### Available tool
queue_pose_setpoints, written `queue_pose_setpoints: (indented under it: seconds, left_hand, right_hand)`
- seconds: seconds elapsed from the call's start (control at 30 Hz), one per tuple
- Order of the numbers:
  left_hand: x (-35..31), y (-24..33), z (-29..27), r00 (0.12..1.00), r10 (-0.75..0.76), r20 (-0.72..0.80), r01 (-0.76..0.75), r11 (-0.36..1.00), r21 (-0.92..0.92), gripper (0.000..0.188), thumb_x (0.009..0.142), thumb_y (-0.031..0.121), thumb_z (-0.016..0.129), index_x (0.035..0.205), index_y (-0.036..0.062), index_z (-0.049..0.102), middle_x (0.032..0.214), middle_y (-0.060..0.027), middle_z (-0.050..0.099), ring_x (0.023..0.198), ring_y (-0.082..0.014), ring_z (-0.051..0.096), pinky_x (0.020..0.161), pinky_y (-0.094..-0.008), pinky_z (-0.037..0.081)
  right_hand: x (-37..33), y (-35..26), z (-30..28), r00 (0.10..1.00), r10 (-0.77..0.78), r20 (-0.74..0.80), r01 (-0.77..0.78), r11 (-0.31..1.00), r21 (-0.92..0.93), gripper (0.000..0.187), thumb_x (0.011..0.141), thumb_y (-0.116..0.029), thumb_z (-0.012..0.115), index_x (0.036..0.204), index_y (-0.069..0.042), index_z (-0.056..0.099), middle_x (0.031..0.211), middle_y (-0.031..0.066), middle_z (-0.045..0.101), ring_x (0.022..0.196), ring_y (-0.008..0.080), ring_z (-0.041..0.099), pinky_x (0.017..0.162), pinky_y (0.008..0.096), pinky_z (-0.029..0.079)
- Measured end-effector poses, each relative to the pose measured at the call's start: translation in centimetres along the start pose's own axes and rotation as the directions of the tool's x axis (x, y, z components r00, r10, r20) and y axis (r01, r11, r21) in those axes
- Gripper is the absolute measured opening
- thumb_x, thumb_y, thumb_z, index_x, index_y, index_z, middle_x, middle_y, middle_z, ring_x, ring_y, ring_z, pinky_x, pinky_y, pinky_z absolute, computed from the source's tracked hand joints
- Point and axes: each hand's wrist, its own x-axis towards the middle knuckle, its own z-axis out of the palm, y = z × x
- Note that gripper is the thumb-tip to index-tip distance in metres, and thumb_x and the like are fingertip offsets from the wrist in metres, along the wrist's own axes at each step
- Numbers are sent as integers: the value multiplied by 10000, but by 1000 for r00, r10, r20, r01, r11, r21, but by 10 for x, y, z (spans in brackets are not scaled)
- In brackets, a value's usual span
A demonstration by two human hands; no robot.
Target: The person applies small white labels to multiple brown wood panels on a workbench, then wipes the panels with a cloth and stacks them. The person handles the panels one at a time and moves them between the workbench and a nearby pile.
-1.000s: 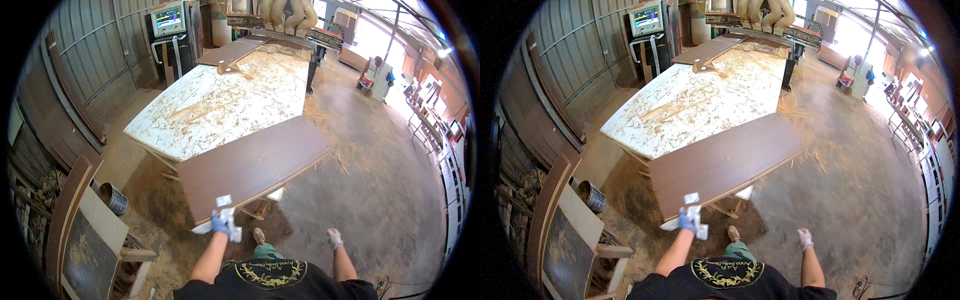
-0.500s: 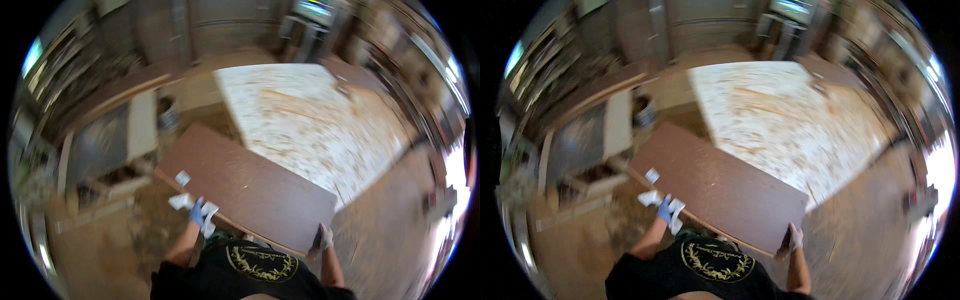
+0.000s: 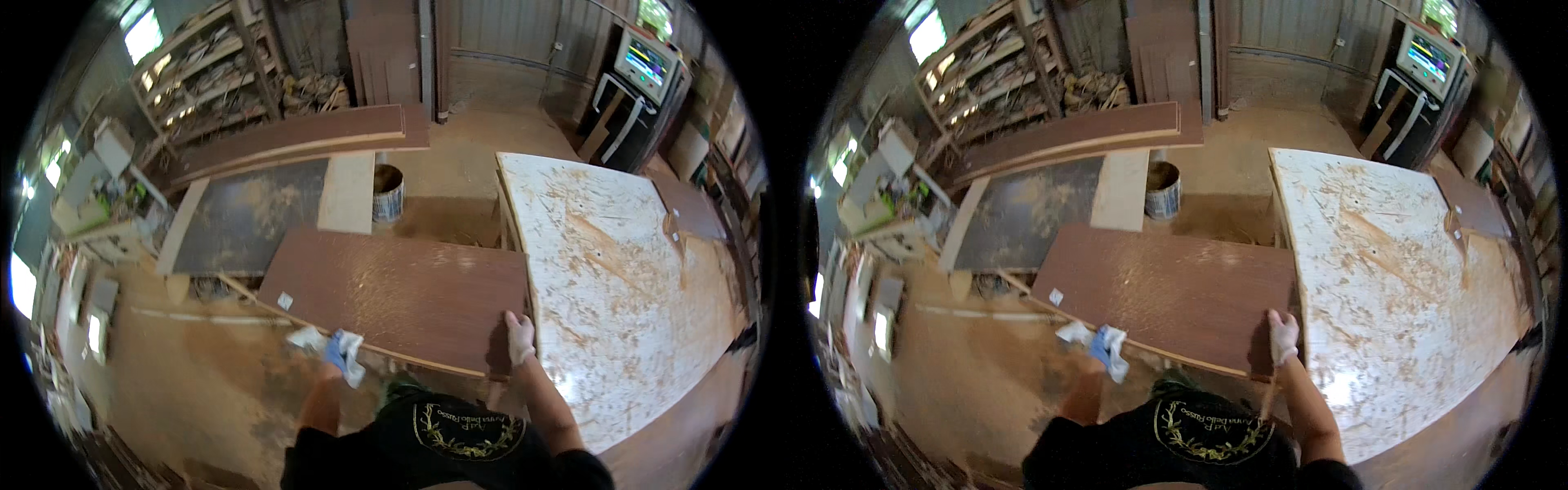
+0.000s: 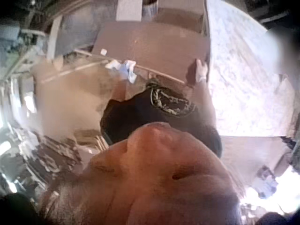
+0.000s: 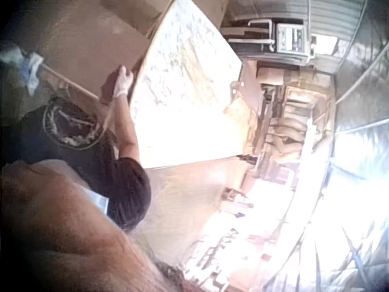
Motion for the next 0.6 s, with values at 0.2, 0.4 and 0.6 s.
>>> queue_pose_setpoints:
  seconds: [0.2, 0.4, 0.6]
  left_hand:
    - [88, -31, -41, 357, -927, 115, 735, 203, -647, 404, 917, 364, 442, 1152, 47, 529, 1071, -77, 570, 970, -212, 545, 873, -327, 445]
    - [203, -106, -28, 334, -929, 159, 825, 206, -527, 445, 870, 389, 481, 1146, 43, 525, 1061, -111, 581, 974, -243, 559, 861, -351, 448]
    - [298, -112, 139, 374, -828, 418, 923, 379, -75, 461, 810, 393, 554, 1122, 54, 534, 1023, -152, 604, 944, -288, 583, 819, -386, 465]
  right_hand:
    - [31, -47, 206, 890, 118, 441, 53, 933, -356, 408, 847, -213, 570, 1194, -2, 527, 1103, 171, 597, 1009, 259, 577, 789, 363, 480]
    - [98, -48, 333, 359, 322, 876, -122, 947, -298, 472, 813, -348, 631, 1184, -70, 540, 1077, 69, 595, 926, 263, 609, 746, 393, 497]
    - [196, -64, 307, 386, -110, 916, 79, 993, 86, 412, 845, -338, 629, 1149, -77, 532, 1003, 50, 609, 918, 164, 572, 800, 340, 472]
